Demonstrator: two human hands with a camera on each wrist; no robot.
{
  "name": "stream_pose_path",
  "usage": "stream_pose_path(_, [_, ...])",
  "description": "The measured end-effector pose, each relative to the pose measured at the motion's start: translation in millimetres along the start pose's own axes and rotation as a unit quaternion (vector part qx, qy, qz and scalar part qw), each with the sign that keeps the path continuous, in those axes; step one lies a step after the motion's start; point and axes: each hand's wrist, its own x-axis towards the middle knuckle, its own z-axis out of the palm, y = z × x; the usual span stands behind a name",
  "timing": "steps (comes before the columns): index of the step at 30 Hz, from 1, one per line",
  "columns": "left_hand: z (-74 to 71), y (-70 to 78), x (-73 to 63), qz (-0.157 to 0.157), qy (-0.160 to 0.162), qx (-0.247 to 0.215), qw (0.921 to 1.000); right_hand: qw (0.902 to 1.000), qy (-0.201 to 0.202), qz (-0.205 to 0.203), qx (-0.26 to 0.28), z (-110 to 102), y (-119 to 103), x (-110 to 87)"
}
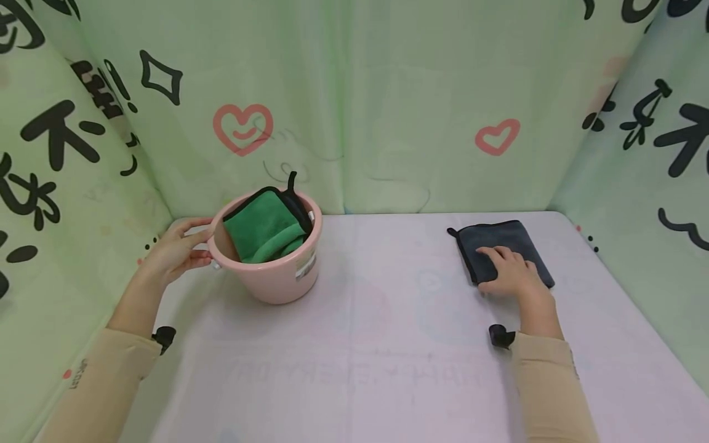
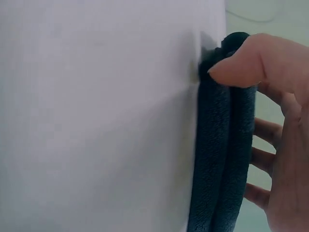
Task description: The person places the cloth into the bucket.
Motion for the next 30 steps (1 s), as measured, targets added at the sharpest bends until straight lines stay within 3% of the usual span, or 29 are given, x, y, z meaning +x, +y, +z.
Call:
stream_pose_path(10, [0.0, 0.9, -0.8, 0.000, 0.003, 0.003, 1.0000, 0.9999, -0.003, -0.006, -0.011, 4.0, 4.1, 2.1])
stream_pose_path(30, [0.8, 1.8, -0.7, -0.014, 0.008, -0.001, 0.9999, 0.9990, 0.039, -0.016, -0.013, 7.7, 5.9, 9.9])
